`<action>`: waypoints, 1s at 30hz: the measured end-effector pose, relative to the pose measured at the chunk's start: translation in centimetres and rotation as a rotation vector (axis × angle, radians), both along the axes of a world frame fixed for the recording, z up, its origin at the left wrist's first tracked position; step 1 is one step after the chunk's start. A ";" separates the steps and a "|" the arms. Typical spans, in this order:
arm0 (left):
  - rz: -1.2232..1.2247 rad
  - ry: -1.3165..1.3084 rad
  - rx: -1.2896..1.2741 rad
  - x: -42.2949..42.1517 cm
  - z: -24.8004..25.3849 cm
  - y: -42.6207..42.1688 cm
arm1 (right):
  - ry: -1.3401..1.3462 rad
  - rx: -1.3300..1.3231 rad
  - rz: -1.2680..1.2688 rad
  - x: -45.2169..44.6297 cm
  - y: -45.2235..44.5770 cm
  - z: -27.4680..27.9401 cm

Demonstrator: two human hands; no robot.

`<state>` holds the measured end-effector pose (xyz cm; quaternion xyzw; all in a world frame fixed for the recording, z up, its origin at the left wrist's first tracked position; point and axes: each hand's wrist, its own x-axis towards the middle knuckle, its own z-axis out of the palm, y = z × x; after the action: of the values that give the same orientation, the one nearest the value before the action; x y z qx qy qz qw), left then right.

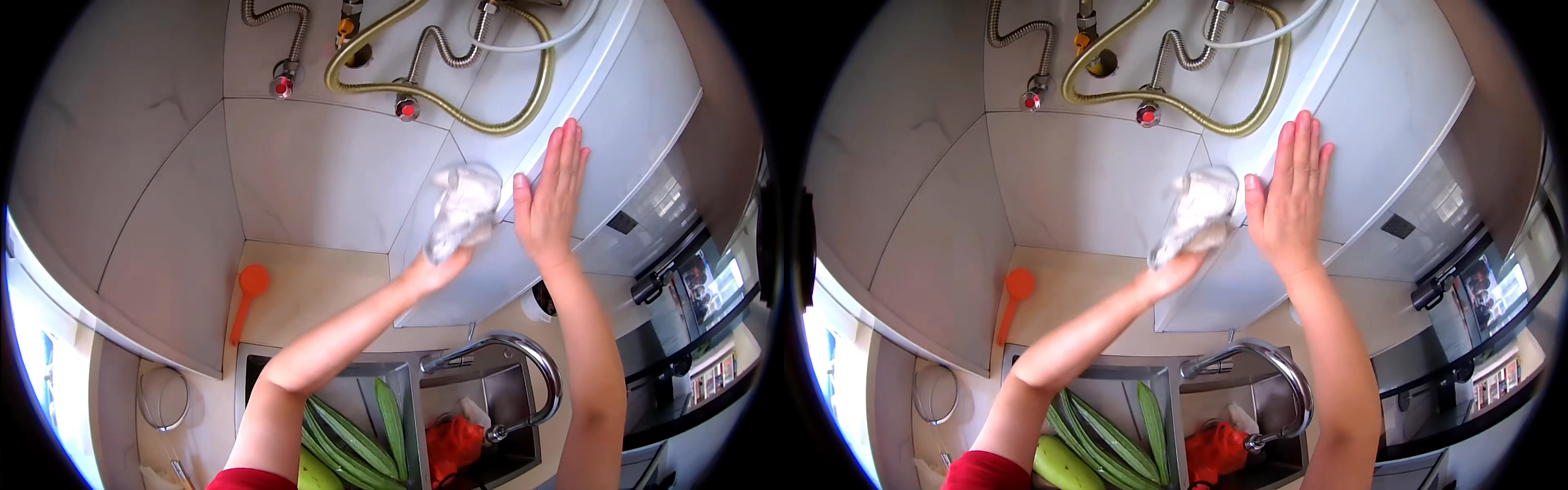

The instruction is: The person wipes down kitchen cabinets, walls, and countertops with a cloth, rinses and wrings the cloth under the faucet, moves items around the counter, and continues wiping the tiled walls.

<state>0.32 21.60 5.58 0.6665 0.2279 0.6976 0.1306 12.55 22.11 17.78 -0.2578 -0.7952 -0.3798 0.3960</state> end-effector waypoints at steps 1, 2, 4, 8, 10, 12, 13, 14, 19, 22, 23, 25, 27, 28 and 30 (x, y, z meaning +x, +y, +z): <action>-0.038 -0.068 -0.069 0.5 0.4 -1.1 | 0.003 -0.015 0.009 0.0 -0.1 0.0; -0.076 -0.136 -0.140 0.6 0.7 -1.5 | 0.003 -0.012 0.007 0.0 -0.1 0.0; -0.084 -0.069 -0.121 0.0 0.3 1.2 | -0.011 -0.032 0.016 0.2 -0.2 0.0; 0.145 -0.009 -0.089 -0.5 1.4 8.3 | -0.026 -0.053 -0.004 0.4 -0.1 0.0; 0.177 -0.029 -0.157 -1.3 2.4 12.3 | -0.021 -0.041 0.014 0.3 0.2 -0.2; 0.153 0.014 -0.415 -2.6 4.5 14.1 | -0.012 -0.056 0.010 0.1 0.3 -0.4; 0.143 0.031 -0.502 -3.0 4.9 14.8 | -0.009 -0.039 0.003 0.1 0.5 -0.5; 0.309 0.147 -0.244 -3.4 4.5 14.8 | -0.005 -0.021 -0.003 0.2 0.6 -0.6; 0.146 -0.006 0.303 -3.3 1.0 7.2 | 0.007 -0.022 0.043 0.1 0.6 -0.5; 0.250 0.163 -0.054 -2.0 -0.3 2.5 | 0.018 -0.003 0.046 -0.2 0.5 -0.8; 0.251 0.159 -0.063 -2.1 -0.2 2.7 | 0.014 -0.002 0.043 -0.3 0.5 -0.8; 0.309 0.227 0.058 -2.9 1.1 4.5 | 0.012 -0.004 0.040 -0.3 0.5 -0.8; 0.388 0.206 0.082 -3.5 2.7 7.8 | 0.006 -0.012 0.036 -0.1 0.6 -0.8; 0.398 0.196 0.036 -3.8 4.8 9.7 | 0.009 -0.013 0.032 0.0 0.7 -0.8; 0.401 0.186 0.006 -3.7 7.2 12.0 | -0.006 0.006 0.033 0.2 1.1 -0.8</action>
<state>-3.36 33.56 12.75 0.6698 0.3649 0.6457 -0.0341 12.76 23.25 16.96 -0.2423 -0.7995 -0.3762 0.4007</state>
